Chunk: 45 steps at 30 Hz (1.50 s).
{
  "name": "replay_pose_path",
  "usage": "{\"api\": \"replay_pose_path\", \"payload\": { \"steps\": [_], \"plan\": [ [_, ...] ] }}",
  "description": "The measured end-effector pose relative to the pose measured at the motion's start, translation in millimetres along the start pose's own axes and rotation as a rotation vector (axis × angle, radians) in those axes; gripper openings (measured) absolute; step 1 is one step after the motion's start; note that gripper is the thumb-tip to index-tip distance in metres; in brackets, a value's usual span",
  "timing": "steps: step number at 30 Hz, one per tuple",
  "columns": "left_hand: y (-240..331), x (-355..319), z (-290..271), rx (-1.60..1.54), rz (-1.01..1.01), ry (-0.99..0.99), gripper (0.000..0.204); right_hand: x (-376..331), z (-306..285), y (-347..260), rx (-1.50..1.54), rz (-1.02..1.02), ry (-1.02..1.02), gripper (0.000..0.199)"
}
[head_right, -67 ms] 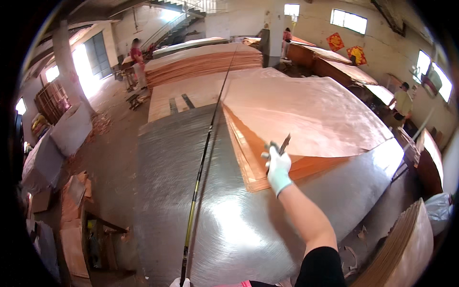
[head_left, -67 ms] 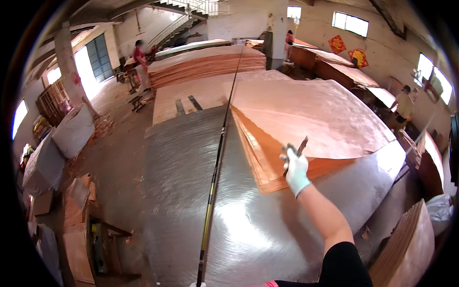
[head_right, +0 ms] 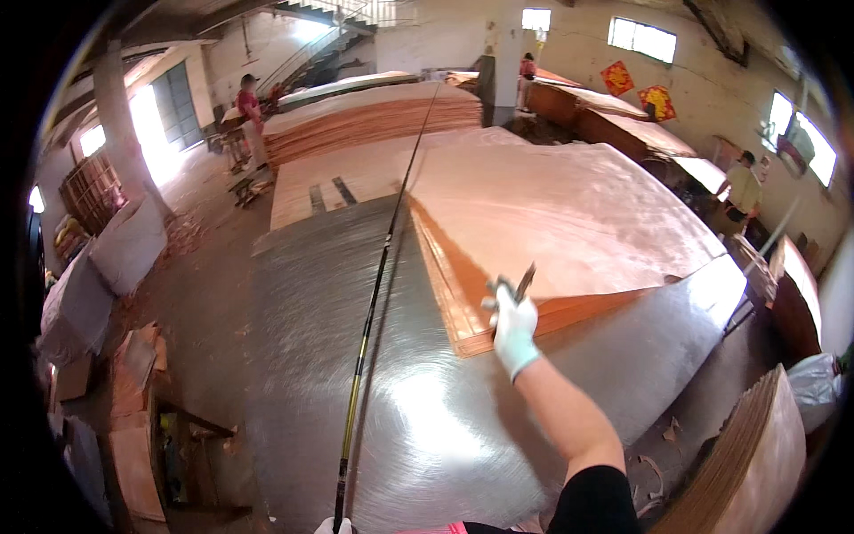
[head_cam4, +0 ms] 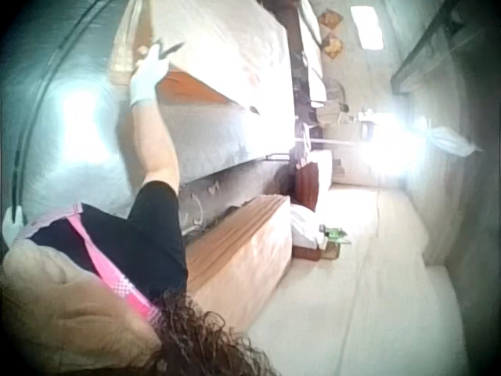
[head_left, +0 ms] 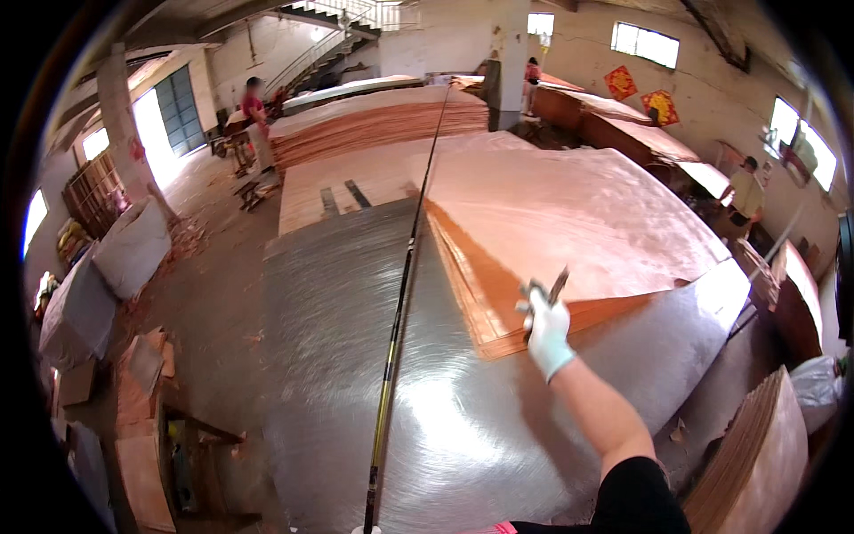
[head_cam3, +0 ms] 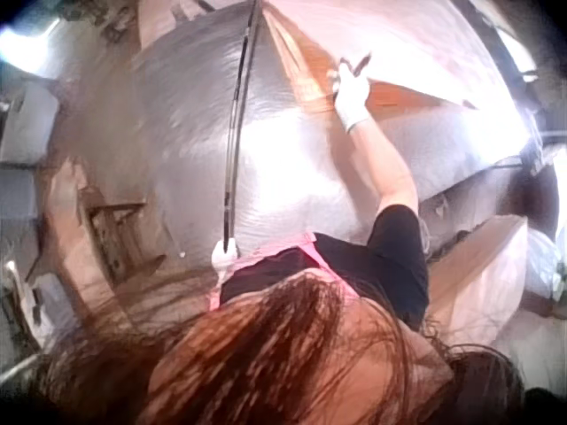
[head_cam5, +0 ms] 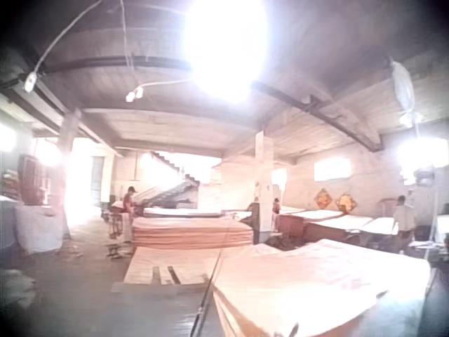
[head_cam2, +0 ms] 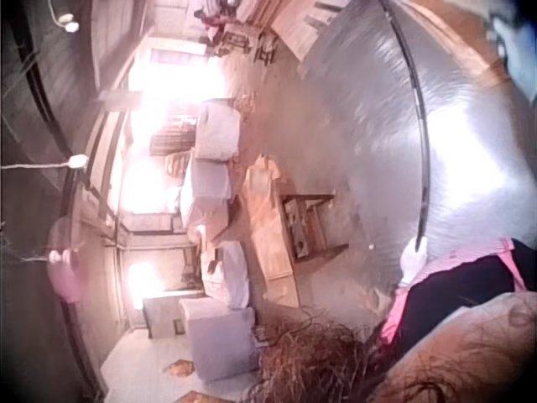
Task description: The person puts on gloves, aligns a small piece of wood veneer over a larger sheet, and secures it with pieces of tape before moving the large sheet onto a stack.
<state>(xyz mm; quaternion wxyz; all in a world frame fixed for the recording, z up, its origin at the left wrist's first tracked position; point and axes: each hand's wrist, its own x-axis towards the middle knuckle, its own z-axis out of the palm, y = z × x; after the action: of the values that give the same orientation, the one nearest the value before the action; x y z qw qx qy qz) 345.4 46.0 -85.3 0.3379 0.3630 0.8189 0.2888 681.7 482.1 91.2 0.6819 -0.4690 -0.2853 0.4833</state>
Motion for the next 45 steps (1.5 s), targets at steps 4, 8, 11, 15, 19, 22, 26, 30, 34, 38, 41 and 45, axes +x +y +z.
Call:
{"api": "replay_pose_path", "payload": {
  "steps": [4,8,11,15,19,22,26,30,34,38,41,45],
  "plan": [
    [8.7,-4.4,-15.9,0.011,0.084,0.030,0.018,-123.1,-78.3,37.2,-0.188,0.116,-0.037,0.028],
    [9.3,-2.0,-26.4,0.156,0.278,0.018,0.018,-241.9,-168.6,108.7,-0.356,0.410,0.056,0.027],
    [17.6,1.1,-47.8,0.184,0.477,-0.056,0.018,-330.9,-169.0,118.9,-0.333,0.587,-0.063,0.030],
    [27.3,-3.0,-66.3,0.020,0.512,-0.195,0.025,-413.4,-146.1,120.5,-0.485,0.675,-0.315,0.034],
    [10.2,15.1,-93.5,0.089,0.224,-0.496,0.036,-471.5,-124.6,152.7,-0.449,0.759,-0.558,0.045],
    [6.0,0.6,-134.9,0.244,0.425,-0.428,0.032,-520.5,-93.3,162.8,-0.358,0.817,-0.679,0.047],
    [-129.8,44.7,-177.3,0.511,0.983,-0.153,0.033,-558.8,-46.1,199.7,-0.734,0.552,-1.056,0.055],
    [-188.7,39.5,-192.9,0.299,0.469,-0.518,0.039,-594.3,-64.8,269.4,-0.602,0.080,-1.230,0.052],
    [-196.3,3.0,-217.4,0.331,0.358,-0.459,0.044,-611.1,-34.9,248.9,-0.559,0.200,-1.206,0.049],
    [-167.1,-27.0,-233.7,0.478,0.454,-0.229,0.037,-632.1,0.3,179.0,-0.417,0.640,-1.205,0.034],
    [-142.1,-32.6,-223.9,0.513,0.554,-0.122,0.035,-643.7,-2.5,210.1,-0.401,0.875,-1.063,0.030],
    [-173.5,2.1,-223.8,0.405,0.479,-0.080,0.036,-643.5,-25.0,211.6,-0.504,0.588,-0.595,0.030]
  ]
}}
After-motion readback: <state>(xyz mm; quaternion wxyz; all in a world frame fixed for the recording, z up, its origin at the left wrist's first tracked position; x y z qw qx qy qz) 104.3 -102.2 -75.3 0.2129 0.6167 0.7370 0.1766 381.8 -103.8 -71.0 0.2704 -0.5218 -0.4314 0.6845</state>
